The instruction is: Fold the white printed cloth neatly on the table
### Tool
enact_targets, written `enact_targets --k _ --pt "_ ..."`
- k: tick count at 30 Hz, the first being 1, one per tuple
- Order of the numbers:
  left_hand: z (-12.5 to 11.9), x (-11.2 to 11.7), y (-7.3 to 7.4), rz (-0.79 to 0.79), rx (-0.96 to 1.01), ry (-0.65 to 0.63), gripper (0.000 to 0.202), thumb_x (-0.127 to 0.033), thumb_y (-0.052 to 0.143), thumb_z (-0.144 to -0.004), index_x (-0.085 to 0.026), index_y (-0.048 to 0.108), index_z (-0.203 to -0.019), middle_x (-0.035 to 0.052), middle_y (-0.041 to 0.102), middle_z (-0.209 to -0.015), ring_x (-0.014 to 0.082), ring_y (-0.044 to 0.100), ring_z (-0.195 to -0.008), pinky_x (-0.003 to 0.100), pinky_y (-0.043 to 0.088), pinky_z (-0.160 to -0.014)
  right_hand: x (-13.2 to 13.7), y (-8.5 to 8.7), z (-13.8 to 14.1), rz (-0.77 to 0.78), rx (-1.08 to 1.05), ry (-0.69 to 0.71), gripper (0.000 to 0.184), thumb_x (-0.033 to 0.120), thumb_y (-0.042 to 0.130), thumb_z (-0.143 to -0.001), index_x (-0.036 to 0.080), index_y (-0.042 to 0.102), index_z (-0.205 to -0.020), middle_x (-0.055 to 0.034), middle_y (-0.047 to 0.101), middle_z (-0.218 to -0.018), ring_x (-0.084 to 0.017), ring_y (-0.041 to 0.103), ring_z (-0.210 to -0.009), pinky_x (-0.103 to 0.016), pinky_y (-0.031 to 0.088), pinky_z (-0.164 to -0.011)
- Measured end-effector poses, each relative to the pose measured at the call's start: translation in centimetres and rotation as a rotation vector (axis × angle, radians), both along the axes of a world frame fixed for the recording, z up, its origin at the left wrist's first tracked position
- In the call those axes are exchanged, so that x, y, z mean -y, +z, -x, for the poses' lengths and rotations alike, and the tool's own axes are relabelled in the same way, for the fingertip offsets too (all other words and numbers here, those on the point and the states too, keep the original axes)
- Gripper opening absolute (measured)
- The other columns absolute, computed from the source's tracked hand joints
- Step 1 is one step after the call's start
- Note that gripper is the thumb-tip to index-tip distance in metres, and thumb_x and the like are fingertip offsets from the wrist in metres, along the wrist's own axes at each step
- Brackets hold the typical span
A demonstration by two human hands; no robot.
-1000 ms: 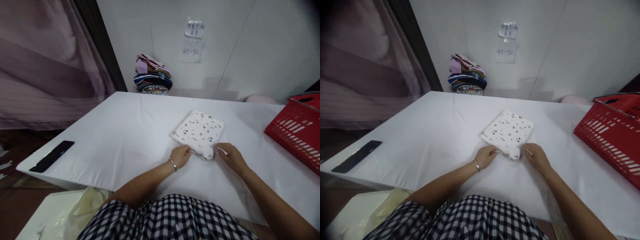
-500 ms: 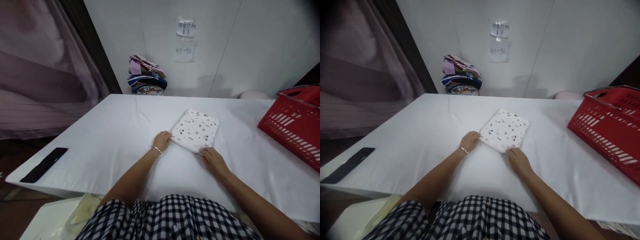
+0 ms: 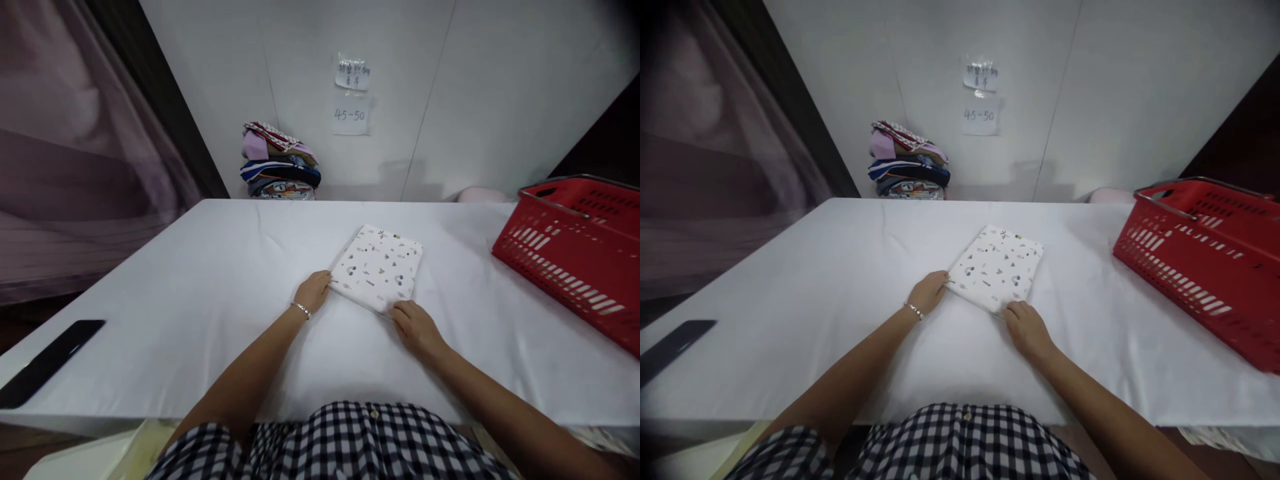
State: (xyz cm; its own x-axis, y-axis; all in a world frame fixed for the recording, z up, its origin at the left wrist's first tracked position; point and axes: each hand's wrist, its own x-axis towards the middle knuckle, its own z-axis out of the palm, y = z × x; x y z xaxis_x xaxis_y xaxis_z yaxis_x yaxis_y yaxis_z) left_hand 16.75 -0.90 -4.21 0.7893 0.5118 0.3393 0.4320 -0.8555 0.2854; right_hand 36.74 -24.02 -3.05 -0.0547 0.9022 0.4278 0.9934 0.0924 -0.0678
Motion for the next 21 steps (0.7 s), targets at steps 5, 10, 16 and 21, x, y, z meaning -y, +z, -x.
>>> enact_targets --k 5,10,16,21 --pt "-0.3 -0.2 0.9 0.016 -0.120 -0.038 0.038 -0.010 0.047 -0.078 -0.020 0.051 -0.114 0.0065 0.051 -0.126 0.0193 0.052 -0.110 0.034 0.047 -0.090 0.1 -0.6 0.6 0.009 0.029 -0.060 0.026 0.007 0.045 -0.079 0.016 0.059 -0.099 -0.0110 0.058 -0.096 -0.022 0.049 -0.088 -0.032 0.041 -0.070" --pt "-0.5 -0.4 1.7 0.051 -0.143 -0.078 0.032 -0.008 0.044 -0.077 -0.020 0.054 -0.106 0.0065 0.053 -0.118 0.0185 0.055 -0.100 0.033 0.048 -0.086 -0.1 -1.0 0.2 0.002 0.091 -0.035 0.028 0.004 0.043 -0.077 0.016 0.060 -0.096 -0.0113 0.059 -0.094 -0.022 0.049 -0.085 -0.032 0.041 -0.070" --pt "0.0 3.1 1.3 0.113 -0.083 -0.147 0.020 -0.010 0.048 -0.078 -0.018 0.055 -0.095 0.0054 0.054 -0.103 0.0154 0.055 -0.089 0.029 0.048 -0.080 1.2 -0.4 -3.4 0.035 0.092 -0.072 0.024 0.007 0.044 -0.079 0.018 0.061 -0.092 -0.0092 0.061 -0.097 -0.021 0.051 -0.088 -0.032 0.040 -0.072" --pt "-0.4 6.4 1.7 0.011 -0.159 -0.164 0.014 -0.017 0.049 -0.082 -0.018 0.057 -0.094 0.0063 0.053 -0.105 0.0177 0.053 -0.089 0.030 0.048 -0.073 1.8 -0.3 -5.5 -0.019 0.053 -0.114 0.024 0.011 0.044 -0.082 0.018 0.062 -0.096 -0.0103 0.061 -0.102 -0.022 0.053 -0.093 -0.034 0.041 -0.076"
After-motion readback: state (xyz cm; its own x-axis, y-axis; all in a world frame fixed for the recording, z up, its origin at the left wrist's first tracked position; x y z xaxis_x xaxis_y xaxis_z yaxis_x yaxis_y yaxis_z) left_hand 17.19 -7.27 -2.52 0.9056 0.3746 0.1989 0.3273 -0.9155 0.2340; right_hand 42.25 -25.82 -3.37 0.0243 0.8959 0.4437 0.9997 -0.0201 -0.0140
